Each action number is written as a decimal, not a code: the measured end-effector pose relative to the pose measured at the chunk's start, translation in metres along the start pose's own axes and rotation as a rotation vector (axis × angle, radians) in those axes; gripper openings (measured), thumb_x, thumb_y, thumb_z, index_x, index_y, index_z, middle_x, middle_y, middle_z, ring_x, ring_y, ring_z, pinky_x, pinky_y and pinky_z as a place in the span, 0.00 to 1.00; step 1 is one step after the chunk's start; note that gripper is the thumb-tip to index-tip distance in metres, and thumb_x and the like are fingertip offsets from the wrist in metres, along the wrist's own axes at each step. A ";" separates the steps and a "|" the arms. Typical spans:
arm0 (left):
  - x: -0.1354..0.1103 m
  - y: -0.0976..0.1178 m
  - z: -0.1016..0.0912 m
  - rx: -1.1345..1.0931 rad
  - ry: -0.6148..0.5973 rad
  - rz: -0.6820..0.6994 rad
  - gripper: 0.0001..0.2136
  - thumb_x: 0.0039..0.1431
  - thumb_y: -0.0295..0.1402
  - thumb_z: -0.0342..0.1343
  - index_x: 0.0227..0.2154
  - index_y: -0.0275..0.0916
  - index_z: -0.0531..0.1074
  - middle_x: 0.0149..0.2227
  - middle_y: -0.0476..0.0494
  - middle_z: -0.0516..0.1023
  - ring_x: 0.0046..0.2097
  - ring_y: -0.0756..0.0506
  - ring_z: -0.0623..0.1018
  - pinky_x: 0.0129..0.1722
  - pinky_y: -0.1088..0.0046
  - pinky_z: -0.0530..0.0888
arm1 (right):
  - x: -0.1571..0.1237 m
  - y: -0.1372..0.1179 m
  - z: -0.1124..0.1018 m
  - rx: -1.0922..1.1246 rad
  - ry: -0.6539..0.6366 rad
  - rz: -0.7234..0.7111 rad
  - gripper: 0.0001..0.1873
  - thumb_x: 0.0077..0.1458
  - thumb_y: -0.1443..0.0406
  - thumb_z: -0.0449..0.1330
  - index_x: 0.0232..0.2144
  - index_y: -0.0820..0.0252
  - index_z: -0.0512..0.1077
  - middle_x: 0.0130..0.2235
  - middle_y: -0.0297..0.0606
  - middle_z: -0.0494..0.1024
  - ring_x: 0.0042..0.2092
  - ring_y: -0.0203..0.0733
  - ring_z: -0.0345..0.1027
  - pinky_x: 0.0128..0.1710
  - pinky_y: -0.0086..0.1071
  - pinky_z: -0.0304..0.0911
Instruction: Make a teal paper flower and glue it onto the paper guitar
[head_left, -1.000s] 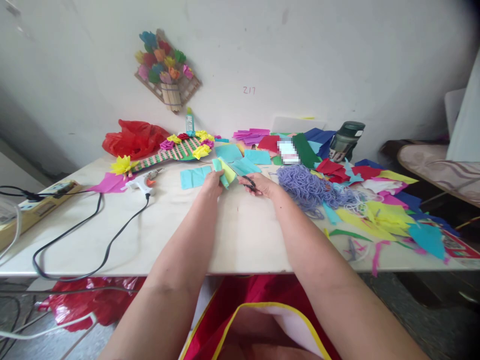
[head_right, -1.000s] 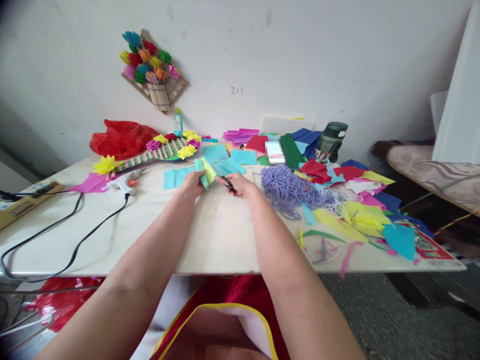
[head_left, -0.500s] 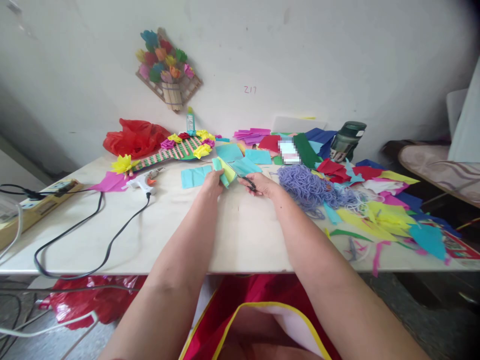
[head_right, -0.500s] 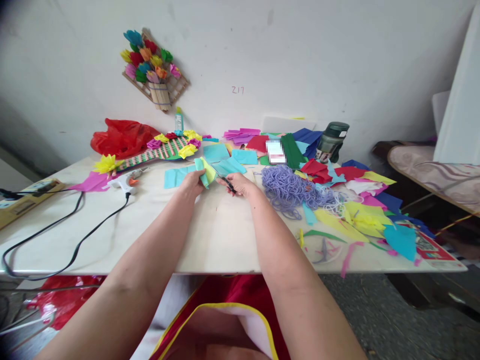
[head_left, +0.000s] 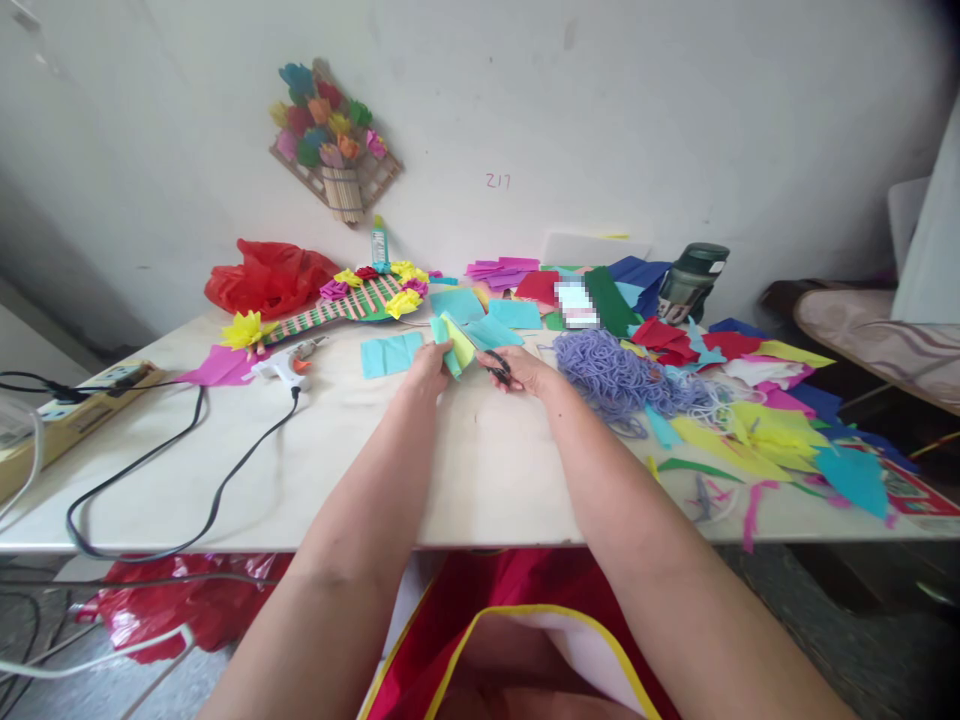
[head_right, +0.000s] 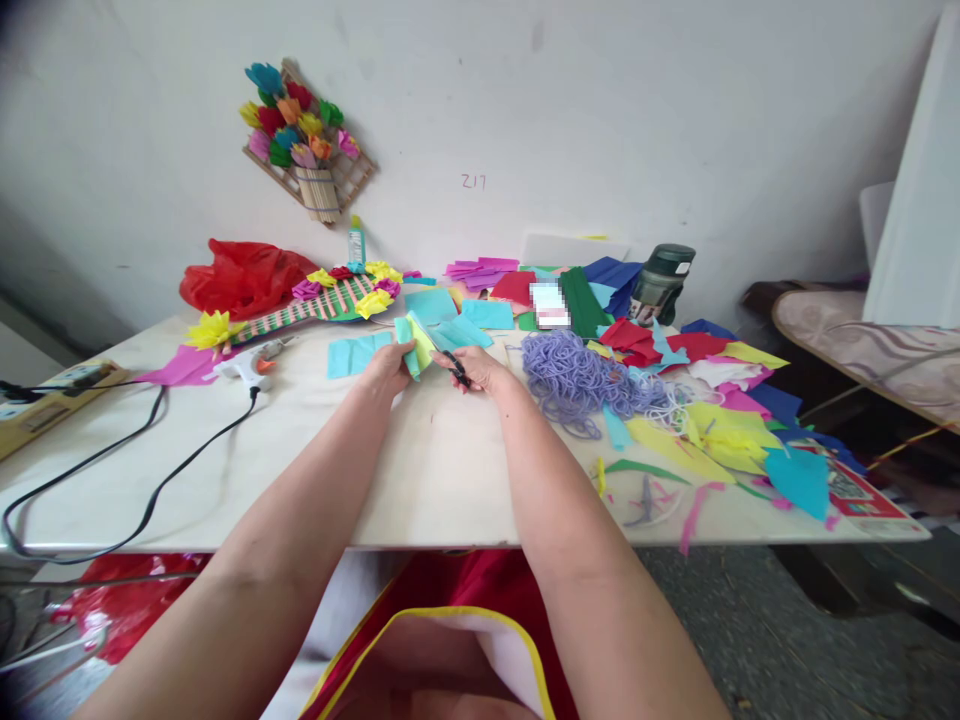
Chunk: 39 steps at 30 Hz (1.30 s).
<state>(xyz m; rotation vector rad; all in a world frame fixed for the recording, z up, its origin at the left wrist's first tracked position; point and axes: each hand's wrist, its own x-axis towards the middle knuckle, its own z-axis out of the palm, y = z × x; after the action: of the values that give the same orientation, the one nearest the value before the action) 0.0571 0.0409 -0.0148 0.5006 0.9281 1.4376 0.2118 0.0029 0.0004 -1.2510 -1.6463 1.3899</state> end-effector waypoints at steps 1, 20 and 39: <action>-0.001 0.000 0.001 0.005 0.001 -0.001 0.07 0.51 0.18 0.52 0.30 0.33 0.71 0.24 0.43 0.75 0.30 0.46 0.78 0.36 0.70 0.76 | -0.001 -0.001 0.000 -0.003 0.008 0.003 0.18 0.55 0.52 0.58 0.28 0.63 0.65 0.15 0.27 0.68 0.13 0.26 0.57 0.09 0.21 0.41; -0.001 0.000 0.001 -0.012 -0.003 0.022 0.07 0.51 0.17 0.51 0.28 0.33 0.70 0.25 0.45 0.74 0.27 0.48 0.76 0.35 0.72 0.75 | 0.002 -0.001 0.004 -0.035 0.063 0.062 0.17 0.54 0.55 0.60 0.24 0.60 0.62 0.15 0.25 0.64 0.13 0.24 0.53 0.10 0.20 0.42; -0.001 0.004 0.000 0.007 0.047 0.001 0.06 0.49 0.18 0.54 0.28 0.34 0.71 0.26 0.44 0.75 0.32 0.46 0.79 0.35 0.70 0.77 | 0.007 0.003 0.006 -0.066 0.181 0.041 0.30 0.44 0.53 0.68 0.42 0.58 0.57 0.17 0.27 0.72 0.15 0.36 0.67 0.07 0.22 0.45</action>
<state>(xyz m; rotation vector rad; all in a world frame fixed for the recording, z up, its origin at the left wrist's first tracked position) 0.0544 0.0406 -0.0118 0.4737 0.9709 1.4528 0.2048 0.0072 -0.0048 -1.4122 -1.5603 1.2160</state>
